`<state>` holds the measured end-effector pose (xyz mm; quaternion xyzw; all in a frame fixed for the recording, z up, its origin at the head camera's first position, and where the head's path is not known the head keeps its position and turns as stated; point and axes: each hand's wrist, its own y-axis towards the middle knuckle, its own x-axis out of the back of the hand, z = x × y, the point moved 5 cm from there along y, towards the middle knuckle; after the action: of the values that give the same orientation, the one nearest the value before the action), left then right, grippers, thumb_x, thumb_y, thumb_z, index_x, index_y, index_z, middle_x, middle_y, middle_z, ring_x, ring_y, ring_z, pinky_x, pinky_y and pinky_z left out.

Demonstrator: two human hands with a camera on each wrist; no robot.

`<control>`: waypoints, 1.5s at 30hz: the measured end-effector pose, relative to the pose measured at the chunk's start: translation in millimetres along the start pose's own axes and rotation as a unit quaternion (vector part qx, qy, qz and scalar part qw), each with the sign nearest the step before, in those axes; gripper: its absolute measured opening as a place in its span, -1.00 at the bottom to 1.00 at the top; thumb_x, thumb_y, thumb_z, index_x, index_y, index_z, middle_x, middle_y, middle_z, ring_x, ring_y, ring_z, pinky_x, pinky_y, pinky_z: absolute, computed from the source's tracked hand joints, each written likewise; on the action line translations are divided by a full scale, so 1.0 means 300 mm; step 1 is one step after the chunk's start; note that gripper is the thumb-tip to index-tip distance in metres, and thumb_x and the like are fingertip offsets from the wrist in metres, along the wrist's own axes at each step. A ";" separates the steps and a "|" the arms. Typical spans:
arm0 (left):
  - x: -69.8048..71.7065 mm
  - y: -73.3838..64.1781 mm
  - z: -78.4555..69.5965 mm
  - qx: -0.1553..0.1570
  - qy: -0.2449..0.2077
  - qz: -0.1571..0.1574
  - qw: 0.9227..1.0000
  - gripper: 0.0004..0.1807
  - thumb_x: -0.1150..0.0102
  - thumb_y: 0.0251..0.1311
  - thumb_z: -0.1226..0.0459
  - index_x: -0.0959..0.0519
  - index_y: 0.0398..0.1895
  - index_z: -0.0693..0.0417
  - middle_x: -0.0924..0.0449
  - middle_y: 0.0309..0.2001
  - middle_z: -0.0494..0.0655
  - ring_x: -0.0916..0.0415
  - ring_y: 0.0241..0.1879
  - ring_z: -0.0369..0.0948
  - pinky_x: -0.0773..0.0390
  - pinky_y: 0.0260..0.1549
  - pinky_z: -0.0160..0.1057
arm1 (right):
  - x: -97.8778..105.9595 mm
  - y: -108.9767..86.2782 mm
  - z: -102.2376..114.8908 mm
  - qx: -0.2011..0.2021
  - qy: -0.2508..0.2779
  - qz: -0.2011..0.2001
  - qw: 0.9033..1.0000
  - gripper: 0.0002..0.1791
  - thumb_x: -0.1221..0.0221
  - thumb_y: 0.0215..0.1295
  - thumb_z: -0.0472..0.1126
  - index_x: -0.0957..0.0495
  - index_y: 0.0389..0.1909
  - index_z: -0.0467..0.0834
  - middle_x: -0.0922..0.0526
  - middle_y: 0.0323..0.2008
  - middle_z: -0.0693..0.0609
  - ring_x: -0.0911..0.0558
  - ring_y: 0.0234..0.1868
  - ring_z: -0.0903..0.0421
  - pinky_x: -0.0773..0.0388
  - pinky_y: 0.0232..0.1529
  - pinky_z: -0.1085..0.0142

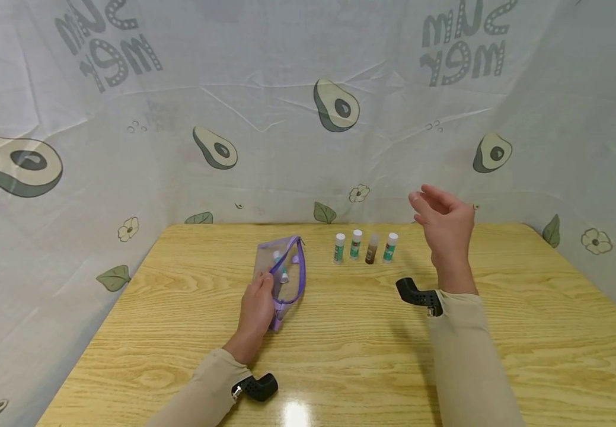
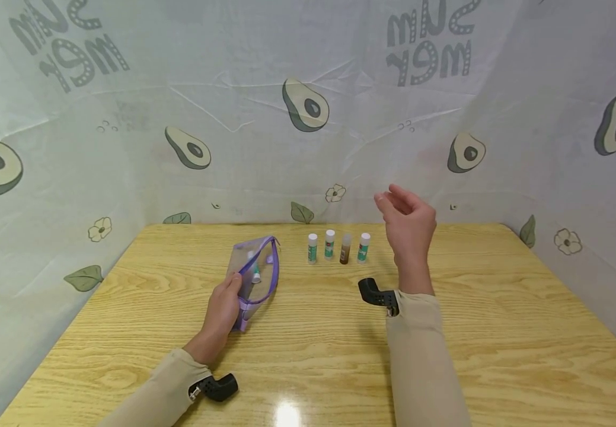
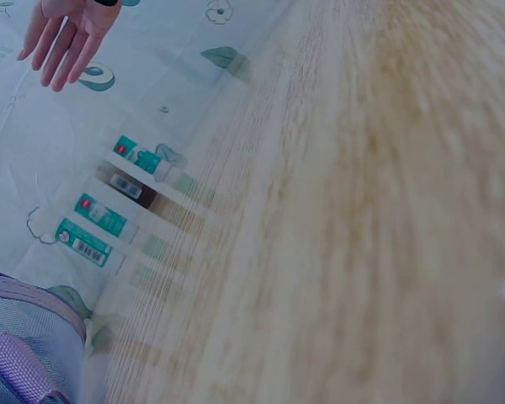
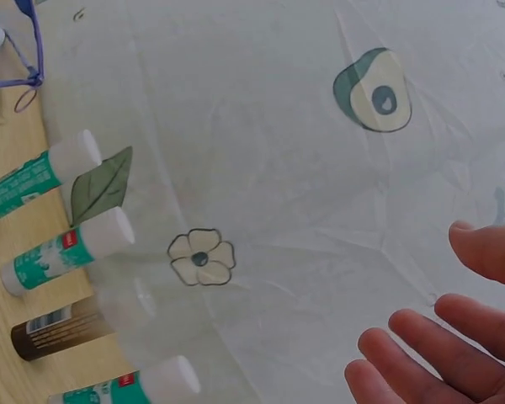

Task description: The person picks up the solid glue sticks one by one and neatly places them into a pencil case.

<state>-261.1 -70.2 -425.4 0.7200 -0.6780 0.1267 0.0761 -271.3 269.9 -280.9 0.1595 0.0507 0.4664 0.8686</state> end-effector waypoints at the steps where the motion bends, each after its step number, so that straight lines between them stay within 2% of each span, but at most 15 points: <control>1: -0.001 0.001 0.000 -0.001 0.000 0.000 1.000 -0.41 0.38 0.55 -0.02 -0.24 0.50 0.02 0.04 0.57 0.14 0.26 0.56 0.22 0.20 0.51 0.24 | 0.000 0.002 -0.007 -0.002 0.001 0.001 1.000 -0.46 -0.36 0.19 0.04 -0.61 0.18 -0.06 -0.70 0.03 0.03 -0.67 -0.10 0.31 -0.65 -0.15 0.53; 7: -0.001 0.000 0.001 -0.001 0.000 -0.002 1.000 -0.42 0.36 0.55 0.01 -0.25 0.49 0.05 0.02 0.57 0.13 0.21 0.56 0.19 0.16 0.52 0.21 | -0.011 0.014 -0.068 -0.015 0.001 0.015 1.000 -0.45 -0.36 0.19 0.02 -0.59 0.20 -0.04 -0.69 0.06 0.02 -0.67 -0.10 0.33 -0.61 -0.15 0.59; 10: 0.000 -0.002 0.000 -0.005 -0.001 -0.002 1.000 -0.42 0.36 0.55 0.03 -0.26 0.49 0.08 0.00 0.56 0.14 0.16 0.56 0.17 0.11 0.52 0.19 | -0.020 0.018 -0.102 -0.027 -0.006 0.029 0.999 -0.45 -0.36 0.20 0.02 -0.57 0.23 0.00 -0.69 0.10 0.01 -0.66 -0.03 0.32 -0.60 0.09 0.42; 14: 0.000 -0.003 0.001 -0.013 -0.001 -0.002 1.000 -0.42 0.36 0.55 0.03 -0.26 0.48 0.10 -0.01 0.55 0.16 0.14 0.55 0.17 0.08 0.52 0.18 | -0.032 0.020 -0.147 -0.041 -0.013 0.054 0.998 -0.42 -0.34 0.23 0.00 -0.53 0.28 0.01 -0.65 0.17 -0.03 -0.64 0.02 0.34 -0.46 0.34 0.15; 17: 0.001 -0.001 0.000 -0.015 0.003 -0.005 1.000 -0.42 0.35 0.55 0.03 -0.27 0.48 0.11 -0.02 0.55 0.18 0.12 0.55 0.18 0.07 0.52 0.18 | -0.041 0.022 -0.180 -0.050 -0.009 0.073 0.996 -0.40 -0.34 0.24 -0.02 -0.49 0.31 -0.01 -0.61 0.22 -0.07 -0.64 0.04 0.34 -0.41 0.38 0.11; 21: 0.003 0.004 -0.004 -0.019 0.005 -0.008 1.000 -0.42 0.35 0.55 0.04 -0.29 0.46 0.14 -0.05 0.54 0.20 0.08 0.55 0.16 0.03 0.51 0.16 | -0.048 0.024 -0.218 -0.070 -0.003 0.094 0.993 -0.36 -0.33 0.25 -0.04 -0.45 0.35 -0.03 -0.57 0.27 -0.09 -0.60 0.17 0.25 -0.35 0.43 0.11; 25: 0.003 0.003 -0.007 -0.018 0.000 -0.005 1.000 -0.42 0.36 0.55 0.03 -0.28 0.47 0.12 -0.04 0.54 0.18 0.11 0.55 0.15 0.05 0.52 0.16 | -0.052 0.021 -0.247 -0.082 -0.003 0.108 0.991 -0.36 -0.32 0.27 -0.06 -0.43 0.36 -0.06 -0.54 0.28 -0.13 -0.59 0.20 0.24 -0.34 0.44 0.13; 29: 0.002 0.000 -0.005 -0.009 -0.001 -0.001 1.000 -0.41 0.37 0.55 0.02 -0.25 0.49 0.09 0.00 0.56 0.16 0.15 0.56 0.17 0.09 0.51 0.19 | -0.058 0.019 -0.277 -0.087 -0.002 0.121 0.989 -0.38 -0.32 0.27 -0.09 -0.44 0.35 -0.11 -0.53 0.29 -0.16 -0.63 0.06 0.36 -0.40 0.40 0.20; 33: 0.002 0.003 -0.003 -0.004 0.002 -0.002 1.000 -0.41 0.37 0.55 0.02 -0.26 0.49 0.08 0.00 0.56 0.14 0.14 0.56 0.17 0.09 0.51 0.20 | -0.064 0.018 -0.307 -0.094 0.007 0.130 0.987 -0.39 -0.32 0.27 -0.12 -0.45 0.33 -0.14 -0.52 0.30 -0.18 -0.63 -0.02 0.42 -0.53 0.20 0.46; 36: 0.003 0.006 -0.002 -0.002 0.003 -0.003 1.000 -0.42 0.37 0.55 0.02 -0.26 0.48 0.07 0.00 0.56 0.13 0.13 0.56 0.16 0.09 0.51 0.20 | -0.067 0.018 -0.330 -0.101 0.013 0.134 0.986 -0.39 -0.34 0.26 -0.11 -0.47 0.32 -0.14 -0.52 0.30 -0.17 -0.64 -0.03 0.42 -0.57 0.04 0.57; 45: 0.007 0.007 -0.004 0.000 0.004 -0.003 1.000 -0.42 0.36 0.55 0.02 -0.26 0.48 0.07 0.01 0.56 0.13 0.14 0.56 0.16 0.10 0.51 0.20 | -0.075 0.021 -0.383 -0.133 0.033 0.141 0.980 -0.43 -0.37 0.22 -0.11 -0.54 0.26 -0.11 -0.63 0.17 -0.03 -0.69 -0.09 0.37 -0.57 0.17 0.36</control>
<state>-263.3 -72.0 -423.7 0.7215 -0.6757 0.1289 0.0790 -316.3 281.0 -388.7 0.0322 -0.0062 0.5921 0.8052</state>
